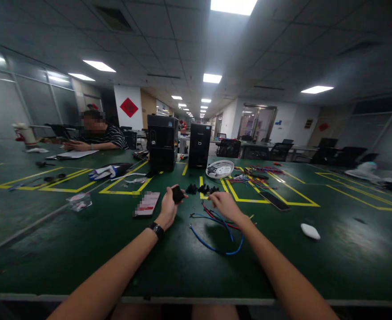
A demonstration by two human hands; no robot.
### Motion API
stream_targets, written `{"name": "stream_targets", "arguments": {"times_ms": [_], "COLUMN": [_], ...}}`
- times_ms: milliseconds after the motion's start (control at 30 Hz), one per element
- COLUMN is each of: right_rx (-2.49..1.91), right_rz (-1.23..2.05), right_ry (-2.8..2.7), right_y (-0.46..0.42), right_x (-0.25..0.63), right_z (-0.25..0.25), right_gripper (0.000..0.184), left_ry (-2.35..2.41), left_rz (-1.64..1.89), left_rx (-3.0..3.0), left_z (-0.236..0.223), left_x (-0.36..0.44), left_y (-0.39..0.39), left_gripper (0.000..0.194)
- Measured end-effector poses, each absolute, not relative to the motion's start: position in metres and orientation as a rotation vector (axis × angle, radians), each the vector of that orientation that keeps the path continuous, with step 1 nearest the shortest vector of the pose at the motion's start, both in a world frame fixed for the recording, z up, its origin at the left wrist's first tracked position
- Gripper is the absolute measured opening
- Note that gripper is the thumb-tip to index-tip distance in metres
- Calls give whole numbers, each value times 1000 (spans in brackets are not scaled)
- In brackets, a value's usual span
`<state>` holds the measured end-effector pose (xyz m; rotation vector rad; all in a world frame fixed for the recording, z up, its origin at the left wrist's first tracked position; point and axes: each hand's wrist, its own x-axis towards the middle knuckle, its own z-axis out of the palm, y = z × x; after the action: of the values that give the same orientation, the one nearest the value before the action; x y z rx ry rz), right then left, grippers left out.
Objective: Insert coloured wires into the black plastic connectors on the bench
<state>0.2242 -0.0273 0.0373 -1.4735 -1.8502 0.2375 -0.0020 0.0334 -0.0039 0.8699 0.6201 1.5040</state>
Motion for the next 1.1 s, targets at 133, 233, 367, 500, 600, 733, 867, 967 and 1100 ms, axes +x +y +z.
{"name": "stream_targets", "arguments": {"times_ms": [133,233,367,500,600,733,867,967,1100], "right_rx": [-1474,-1179,-979,-1200,-1639,-2119,-2212,-2234,-2090], "right_rz": [20,56,232,123,-15,-115,-227,-289,-325], "right_ry": [-2083,-2107,-2242,-2098,-1785,-1643,-1639,-1619,-1721], "right_y": [-25,-33,-40,-27,-11,5,19,31,39], "right_x": [202,192,184,218,276,348,375,374,359], "right_z": [12,13,21,26,23,14,12,12,7], "right_gripper": [21,64,70,63,67,47,46,55,44], "left_ry": [586,561,505,655,575,225,145,135,121], "left_rz": [1325,1213,1097,1074,980,561,478,480,473], "left_rx": [960,918,990,1492,2132,2639,2738,2748,2781], "left_z": [-10,-13,-15,-9,1,6,-1,-6,-8], "left_x": [23,28,32,25,14,10,18,20,20], "left_y": [10,0,-9,-18,-28,-43,-45,-42,-41], "left_gripper": [44,44,40,49,38,25,33,21,16]}}
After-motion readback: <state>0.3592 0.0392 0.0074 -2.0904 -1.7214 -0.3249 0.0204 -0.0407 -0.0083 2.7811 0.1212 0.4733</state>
